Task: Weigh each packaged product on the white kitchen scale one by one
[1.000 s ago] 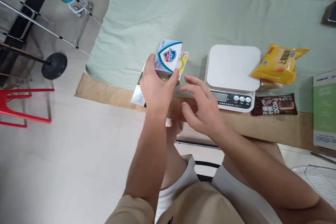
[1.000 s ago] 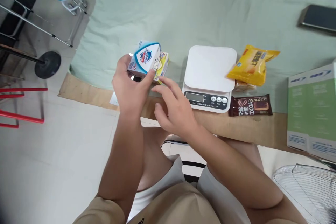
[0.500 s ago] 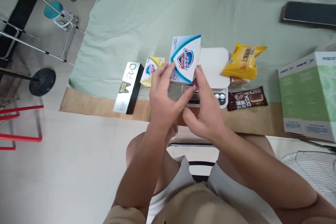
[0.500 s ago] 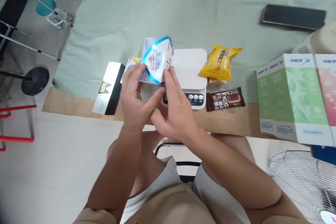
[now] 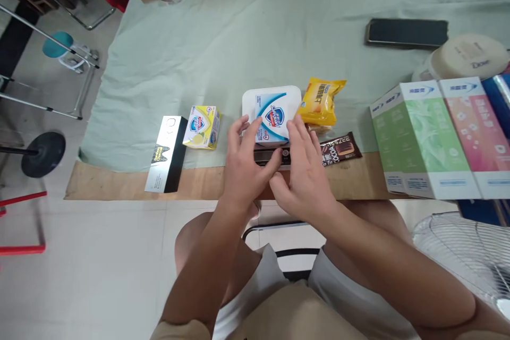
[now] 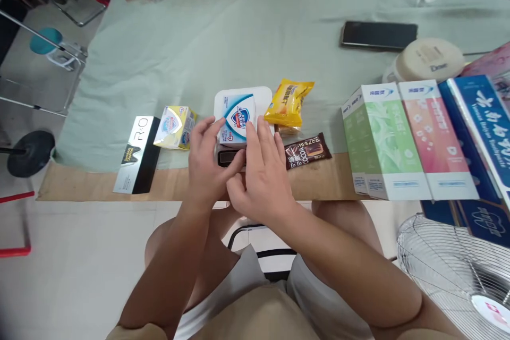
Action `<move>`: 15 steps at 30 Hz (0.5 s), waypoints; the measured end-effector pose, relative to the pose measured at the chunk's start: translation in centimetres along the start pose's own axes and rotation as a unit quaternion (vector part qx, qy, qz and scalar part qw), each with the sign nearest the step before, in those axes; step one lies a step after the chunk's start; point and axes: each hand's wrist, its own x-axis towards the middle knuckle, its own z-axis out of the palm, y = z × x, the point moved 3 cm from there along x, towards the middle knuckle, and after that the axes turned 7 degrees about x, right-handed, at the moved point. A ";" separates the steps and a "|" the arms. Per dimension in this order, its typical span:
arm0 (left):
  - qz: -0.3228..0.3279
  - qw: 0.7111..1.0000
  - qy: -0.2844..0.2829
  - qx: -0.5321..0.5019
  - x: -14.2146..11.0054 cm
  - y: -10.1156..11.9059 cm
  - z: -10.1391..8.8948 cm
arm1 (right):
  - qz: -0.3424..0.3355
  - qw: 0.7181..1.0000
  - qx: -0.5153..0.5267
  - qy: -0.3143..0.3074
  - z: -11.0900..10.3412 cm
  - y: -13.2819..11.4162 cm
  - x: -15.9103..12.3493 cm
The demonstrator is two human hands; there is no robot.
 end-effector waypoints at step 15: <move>-0.040 0.999 0.008 -0.018 0.9 0.1 0.8 | -0.027 0.997 0.076 -0.011 -0.4 -0.1 0.4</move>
